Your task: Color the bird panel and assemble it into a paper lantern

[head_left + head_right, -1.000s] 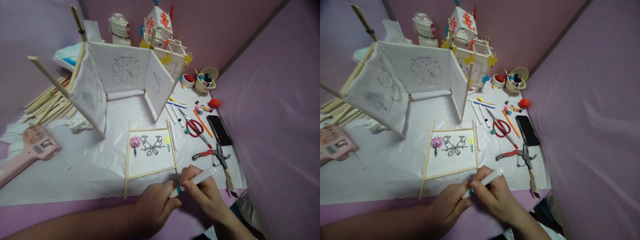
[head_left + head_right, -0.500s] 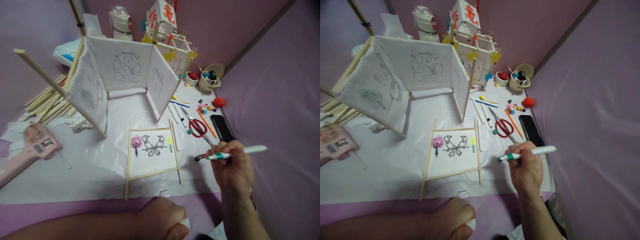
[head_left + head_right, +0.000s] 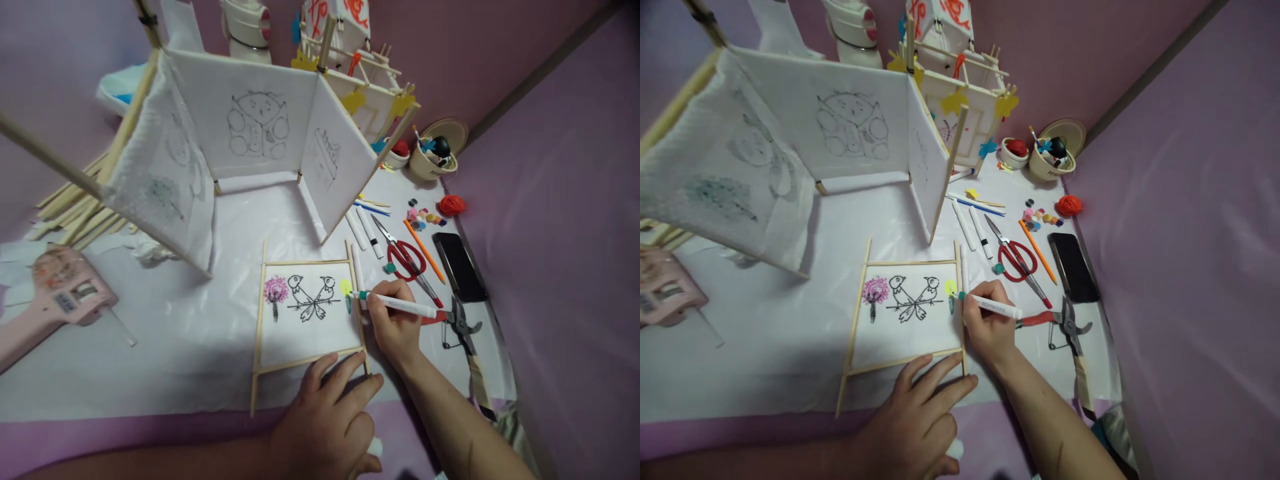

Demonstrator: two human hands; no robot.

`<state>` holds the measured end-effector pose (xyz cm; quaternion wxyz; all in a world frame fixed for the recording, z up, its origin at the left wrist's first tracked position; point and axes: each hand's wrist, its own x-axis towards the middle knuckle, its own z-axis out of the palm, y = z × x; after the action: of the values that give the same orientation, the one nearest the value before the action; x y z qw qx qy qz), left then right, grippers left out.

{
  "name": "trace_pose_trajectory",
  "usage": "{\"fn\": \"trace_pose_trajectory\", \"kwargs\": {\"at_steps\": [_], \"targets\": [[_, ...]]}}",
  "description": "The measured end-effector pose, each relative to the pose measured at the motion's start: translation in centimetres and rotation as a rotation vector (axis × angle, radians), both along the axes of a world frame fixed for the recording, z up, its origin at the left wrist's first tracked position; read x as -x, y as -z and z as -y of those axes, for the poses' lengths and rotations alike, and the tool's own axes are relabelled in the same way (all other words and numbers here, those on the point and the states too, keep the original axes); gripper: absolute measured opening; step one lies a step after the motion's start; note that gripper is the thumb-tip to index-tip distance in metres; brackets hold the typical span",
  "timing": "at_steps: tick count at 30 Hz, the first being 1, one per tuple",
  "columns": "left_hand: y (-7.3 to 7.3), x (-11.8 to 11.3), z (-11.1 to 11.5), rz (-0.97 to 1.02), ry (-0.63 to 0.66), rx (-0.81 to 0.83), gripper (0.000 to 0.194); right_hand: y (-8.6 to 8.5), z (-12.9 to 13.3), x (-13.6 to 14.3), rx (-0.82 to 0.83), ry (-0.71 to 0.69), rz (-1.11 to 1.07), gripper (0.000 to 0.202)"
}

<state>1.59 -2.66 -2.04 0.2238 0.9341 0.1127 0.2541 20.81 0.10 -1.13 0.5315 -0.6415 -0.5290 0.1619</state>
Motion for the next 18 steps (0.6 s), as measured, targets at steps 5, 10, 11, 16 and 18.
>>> {"fn": "trace_pose_trajectory", "kwargs": {"at_steps": [5, 10, 11, 16, 18], "targets": [[0.53, -0.24, 0.05, -0.006, 0.006, -0.018, 0.042, 0.22, -0.13, -0.19, 0.028, -0.007, -0.006, 0.013], [0.59, -0.30, 0.07, -0.014, -0.008, -0.017, 0.041, 0.15, -0.03, -0.14, 0.065, -0.016, -0.003, 0.013], [0.57, -0.32, 0.06, -0.010, -0.014, -0.017, 0.041, 0.13, -0.01, -0.14, 0.075, -0.013, 0.002, 0.013], [0.57, -0.35, 0.07, -0.015, -0.010, -0.010, 0.043, 0.09, -0.05, -0.12, 0.094, -0.001, 0.022, 0.014], [0.62, -0.32, 0.08, -0.012, -0.005, 0.000, 0.042, 0.09, -0.14, -0.10, 0.096, 0.003, 0.021, 0.014]]}}
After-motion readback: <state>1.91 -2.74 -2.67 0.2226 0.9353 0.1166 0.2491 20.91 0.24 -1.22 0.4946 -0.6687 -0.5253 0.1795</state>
